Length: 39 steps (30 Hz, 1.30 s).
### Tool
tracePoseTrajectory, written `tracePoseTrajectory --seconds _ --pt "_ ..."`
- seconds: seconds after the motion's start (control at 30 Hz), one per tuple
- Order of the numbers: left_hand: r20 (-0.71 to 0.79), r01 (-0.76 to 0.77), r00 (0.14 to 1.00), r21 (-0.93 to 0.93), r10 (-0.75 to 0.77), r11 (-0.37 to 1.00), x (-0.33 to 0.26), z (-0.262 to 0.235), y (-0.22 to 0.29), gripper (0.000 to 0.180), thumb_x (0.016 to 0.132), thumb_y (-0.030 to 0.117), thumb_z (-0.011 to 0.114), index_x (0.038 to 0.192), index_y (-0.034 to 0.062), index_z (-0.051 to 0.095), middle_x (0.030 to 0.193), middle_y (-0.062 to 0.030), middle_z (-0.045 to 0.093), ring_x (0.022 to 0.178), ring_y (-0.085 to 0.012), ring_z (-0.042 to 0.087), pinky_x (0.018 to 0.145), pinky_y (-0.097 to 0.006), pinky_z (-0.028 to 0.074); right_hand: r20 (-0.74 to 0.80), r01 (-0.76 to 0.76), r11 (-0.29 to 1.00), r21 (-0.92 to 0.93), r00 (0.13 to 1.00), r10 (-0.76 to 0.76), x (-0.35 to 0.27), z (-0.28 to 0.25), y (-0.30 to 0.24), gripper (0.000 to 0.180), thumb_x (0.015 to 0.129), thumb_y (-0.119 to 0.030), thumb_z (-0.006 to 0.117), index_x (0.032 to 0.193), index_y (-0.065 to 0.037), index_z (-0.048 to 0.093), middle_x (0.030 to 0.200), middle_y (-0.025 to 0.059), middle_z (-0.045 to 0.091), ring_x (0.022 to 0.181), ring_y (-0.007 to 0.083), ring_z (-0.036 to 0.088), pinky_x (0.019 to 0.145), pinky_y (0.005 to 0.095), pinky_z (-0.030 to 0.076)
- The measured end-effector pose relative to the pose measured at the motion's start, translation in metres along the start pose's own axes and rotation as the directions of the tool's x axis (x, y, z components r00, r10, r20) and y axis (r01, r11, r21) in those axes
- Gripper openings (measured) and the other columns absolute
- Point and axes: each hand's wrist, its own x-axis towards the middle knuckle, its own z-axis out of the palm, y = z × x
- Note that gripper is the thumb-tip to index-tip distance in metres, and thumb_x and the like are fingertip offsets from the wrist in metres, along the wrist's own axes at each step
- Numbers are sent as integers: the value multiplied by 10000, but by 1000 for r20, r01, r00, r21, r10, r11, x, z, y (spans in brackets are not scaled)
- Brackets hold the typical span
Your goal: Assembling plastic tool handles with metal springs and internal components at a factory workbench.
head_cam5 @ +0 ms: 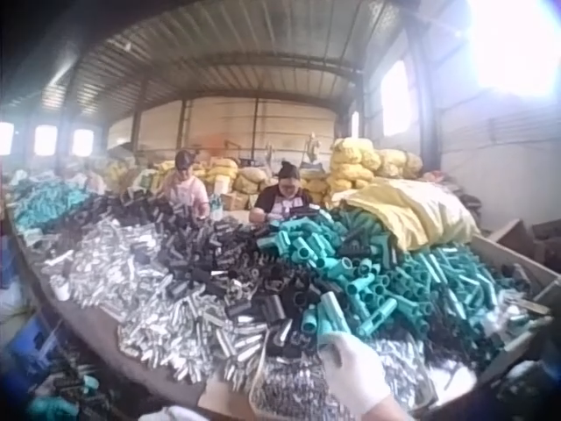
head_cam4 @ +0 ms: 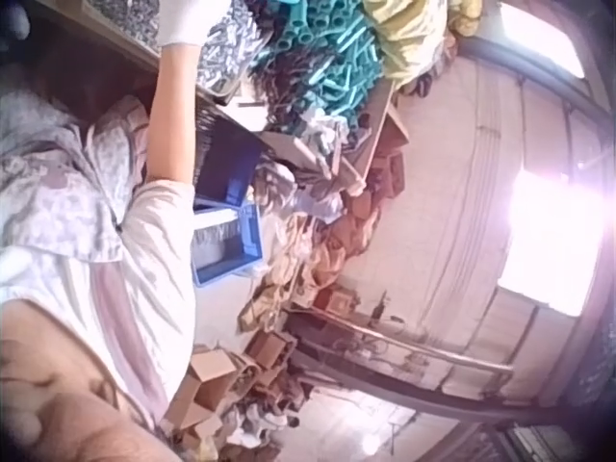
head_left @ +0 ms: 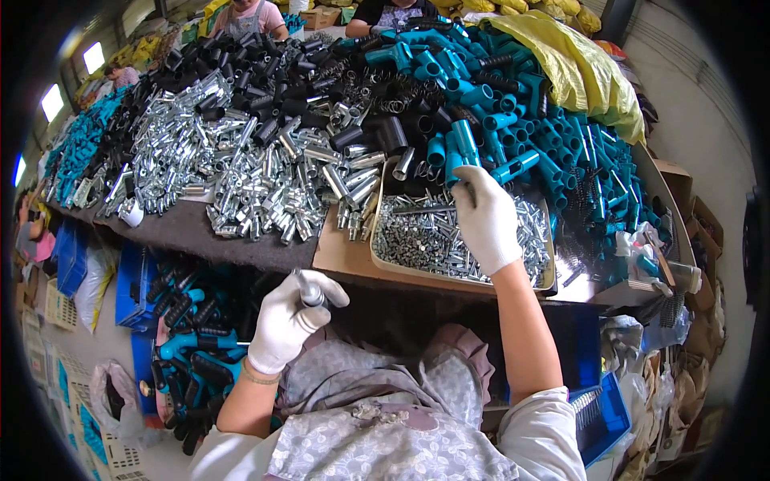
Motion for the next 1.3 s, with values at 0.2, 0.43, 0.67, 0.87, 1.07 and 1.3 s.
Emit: tracePoseTrajectory --seconds 0.2,0.43,0.67,0.87,1.07,1.3 --pt "-29 9 1000 -15 -10 1000 6 5 4 415 898 359 736 1037 -15 623 966 -67 671 892 -139 610 835 -281 485 345 -439 628 643 898 275 -71 -35 -29 243 977 -76 485 1158 7 624 940 46 636 707 83 566 637 217 466" --pt "35 19 999 -3 -19 1000 16 19 -3 436 902 364 728 1079 -17 612 996 -76 672 853 -101 572 809 -245 456 802 -839 226 494 540 253 -161 -29 -28 291 992 -127 504 1237 0 597 935 21 632 768 81 575 711 236 466" --pt "-43 -29 999 -89 25 996 -3 33 -11 453 911 381 713 1084 -17 583 982 -91 675 886 -131 628 796 -268 509 822 -848 1 531 515 245 -204 -2 -21 310 1012 -183 516 1249 6 582 979 43 638 770 101 574 708 243 478" --pt "-199 1 980 -52 -12 999 -3 37 -22 542 899 466 687 1094 -9 517 933 -109 645 864 -207 669 833 -345 566 837 -853 -72 516 485 255 -216 5 -12 296 1020 -181 509 1245 -6 586 1015 48 650 789 100 582 714 252 499" --pt "-285 -153 958 -451 20 879 -2 48 -30 541 1002 293 582 1449 49 399 1097 -110 604 999 -229 613 967 -506 528 825 -829 -134 543 498 267 -220 9 -18 306 1025 -166 490 1265 7 568 1031 58 636 809 117 587 734 268 509" --pt "-384 -159 918 -592 -103 790 -4 56 -51 382 1032 235 524 1368 63 466 1134 -111 606 1016 -248 621 1000 -521 519 813 -815 -162 556 493 308 -215 7 -26 329 1029 -198 510 1271 19 558 1042 95 646 803 134 600 740 269 517"
